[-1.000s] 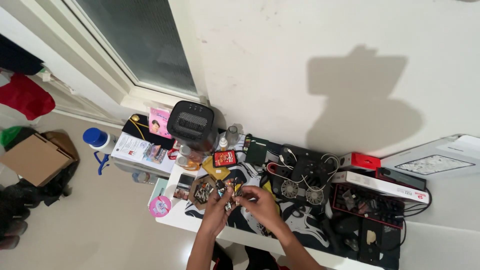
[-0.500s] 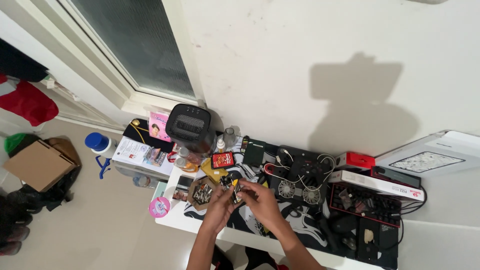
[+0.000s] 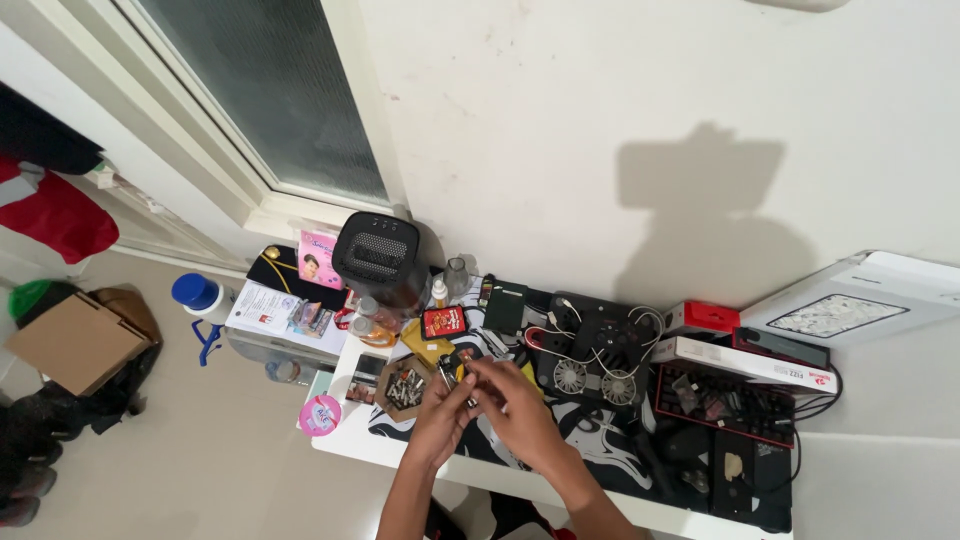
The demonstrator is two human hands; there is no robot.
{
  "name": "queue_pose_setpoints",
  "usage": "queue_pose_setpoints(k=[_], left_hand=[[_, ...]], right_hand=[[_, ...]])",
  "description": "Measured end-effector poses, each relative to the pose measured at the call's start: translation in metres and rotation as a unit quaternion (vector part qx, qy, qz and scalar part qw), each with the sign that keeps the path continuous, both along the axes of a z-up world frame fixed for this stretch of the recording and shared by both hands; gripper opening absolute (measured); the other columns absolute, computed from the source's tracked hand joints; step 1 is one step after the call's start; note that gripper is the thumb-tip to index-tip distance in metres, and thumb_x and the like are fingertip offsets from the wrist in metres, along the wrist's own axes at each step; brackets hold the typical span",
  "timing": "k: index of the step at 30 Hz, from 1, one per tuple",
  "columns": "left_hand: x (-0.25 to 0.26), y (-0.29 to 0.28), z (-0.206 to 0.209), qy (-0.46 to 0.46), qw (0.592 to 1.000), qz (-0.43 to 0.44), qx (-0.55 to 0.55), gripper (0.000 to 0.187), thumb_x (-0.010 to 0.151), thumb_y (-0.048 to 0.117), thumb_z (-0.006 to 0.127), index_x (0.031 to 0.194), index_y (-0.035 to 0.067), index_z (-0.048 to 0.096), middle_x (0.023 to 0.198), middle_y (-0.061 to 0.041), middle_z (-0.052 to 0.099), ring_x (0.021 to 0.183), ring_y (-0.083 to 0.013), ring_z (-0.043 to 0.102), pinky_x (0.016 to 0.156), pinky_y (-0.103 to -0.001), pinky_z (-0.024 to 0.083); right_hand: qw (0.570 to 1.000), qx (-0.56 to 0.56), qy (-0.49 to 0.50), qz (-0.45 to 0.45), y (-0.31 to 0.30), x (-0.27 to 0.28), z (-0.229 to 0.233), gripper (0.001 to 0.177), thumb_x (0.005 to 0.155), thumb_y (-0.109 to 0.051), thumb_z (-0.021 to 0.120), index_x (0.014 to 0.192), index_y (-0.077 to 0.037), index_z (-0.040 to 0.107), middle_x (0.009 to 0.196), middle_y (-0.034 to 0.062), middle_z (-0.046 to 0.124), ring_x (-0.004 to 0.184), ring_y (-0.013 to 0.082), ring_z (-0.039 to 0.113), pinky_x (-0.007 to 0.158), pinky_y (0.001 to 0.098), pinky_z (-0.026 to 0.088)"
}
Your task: Cleaning and organizing various objects on a desk surface using a cloth.
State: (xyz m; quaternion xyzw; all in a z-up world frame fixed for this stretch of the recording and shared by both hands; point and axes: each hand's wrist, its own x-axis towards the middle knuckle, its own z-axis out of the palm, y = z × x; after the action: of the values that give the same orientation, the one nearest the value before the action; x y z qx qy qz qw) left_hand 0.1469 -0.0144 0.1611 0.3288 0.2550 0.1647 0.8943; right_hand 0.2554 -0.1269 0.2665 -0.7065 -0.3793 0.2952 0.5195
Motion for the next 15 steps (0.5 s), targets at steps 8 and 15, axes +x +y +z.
queue_pose_setpoints(k=[8, 15], left_hand=[[0.001, 0.003, 0.050, -0.017, 0.998, -0.005, -0.053, 0.041, 0.099, 0.009, 0.057, 0.139, 0.007, 0.048, 0.139, -0.013, 0.061, 0.115, -0.0226, 0.069, 0.096, -0.043, 0.059], [-0.007, 0.003, 0.046, -0.015, 0.997, -0.011, -0.077, 0.042, 0.098, 0.008, 0.056, 0.139, 0.004, 0.047, 0.135, -0.015, 0.063, 0.116, -0.0276, 0.070, 0.098, -0.045, 0.058]], right_hand=[[0.987, -0.016, -0.156, -0.026, -0.007, 0.006, -0.011, 0.027, 0.089, -0.009, 0.075, 0.116, -0.006, 0.070, 0.109, 0.0123, 0.064, 0.099, 0.0299, 0.065, 0.086, 0.0418, 0.052], [0.998, 0.012, 0.050, -0.031, -0.013, 0.024, -0.049, 0.016, 0.088, -0.009, 0.071, 0.103, -0.005, 0.068, 0.095, 0.0026, 0.077, 0.090, 0.0146, 0.076, 0.080, 0.0299, 0.059]])
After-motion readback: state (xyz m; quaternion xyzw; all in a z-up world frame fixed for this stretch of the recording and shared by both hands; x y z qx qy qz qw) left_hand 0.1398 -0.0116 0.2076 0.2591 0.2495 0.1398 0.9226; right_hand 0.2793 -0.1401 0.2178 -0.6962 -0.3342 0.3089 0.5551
